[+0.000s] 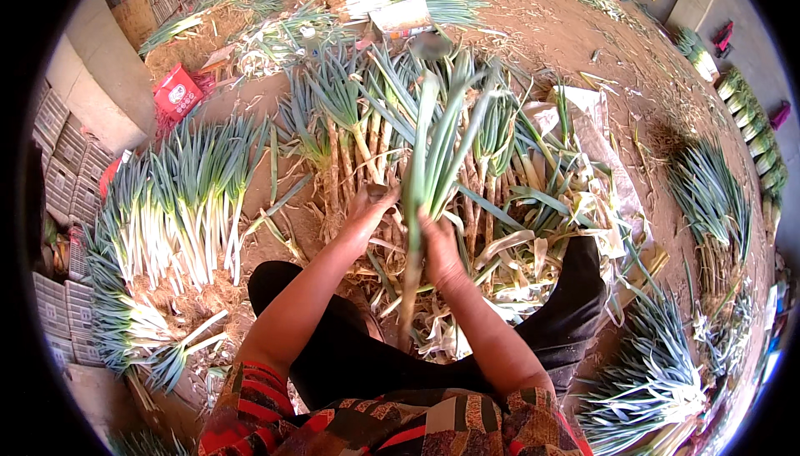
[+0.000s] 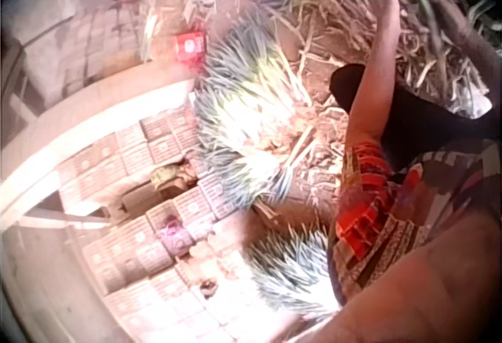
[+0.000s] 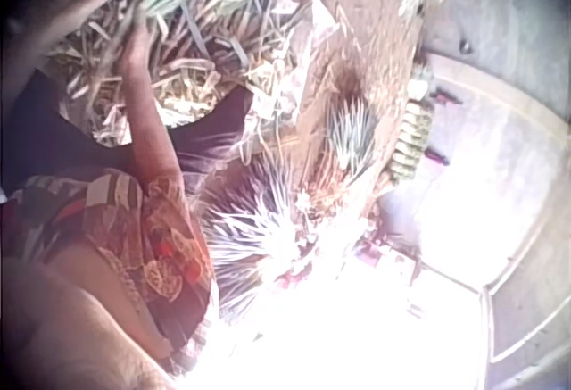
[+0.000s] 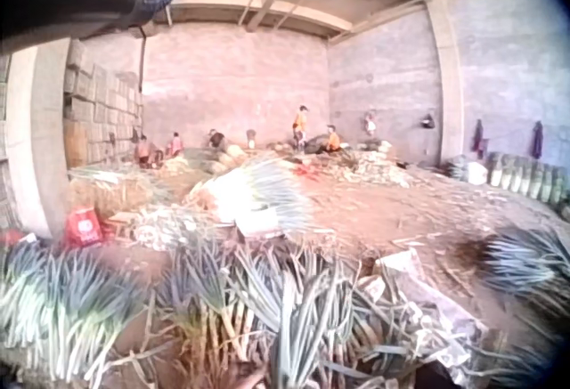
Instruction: The person processes leeks by hand, peeling off the outer layers and removing dirt while sitting on the ground.
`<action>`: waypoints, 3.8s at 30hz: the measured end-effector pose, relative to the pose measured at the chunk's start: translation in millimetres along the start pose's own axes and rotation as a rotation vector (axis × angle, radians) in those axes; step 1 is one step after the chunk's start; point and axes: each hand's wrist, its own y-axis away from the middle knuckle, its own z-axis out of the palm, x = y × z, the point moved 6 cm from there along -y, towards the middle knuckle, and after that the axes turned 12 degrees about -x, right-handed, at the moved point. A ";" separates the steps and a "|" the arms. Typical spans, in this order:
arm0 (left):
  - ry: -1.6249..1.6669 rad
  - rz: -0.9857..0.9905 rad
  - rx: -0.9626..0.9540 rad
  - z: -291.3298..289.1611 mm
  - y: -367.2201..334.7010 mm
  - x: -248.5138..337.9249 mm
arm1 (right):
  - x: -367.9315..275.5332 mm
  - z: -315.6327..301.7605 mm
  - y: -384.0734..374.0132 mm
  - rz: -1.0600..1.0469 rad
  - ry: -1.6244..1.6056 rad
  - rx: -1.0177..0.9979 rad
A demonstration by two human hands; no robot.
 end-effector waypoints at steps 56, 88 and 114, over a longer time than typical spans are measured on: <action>0.423 0.305 0.459 -90.7 14.0 8.5 | -36.8 -128.4 -17.8 0.052 0.877 0.296; 0.490 0.322 0.420 -83.5 48.1 49.3 | -79.5 -180.8 -70.2 -0.409 -0.513 0.492; 0.389 0.080 -0.148 -2.3 -4.2 18.2 | -53.8 19.7 -32.4 -0.274 0.508 -0.136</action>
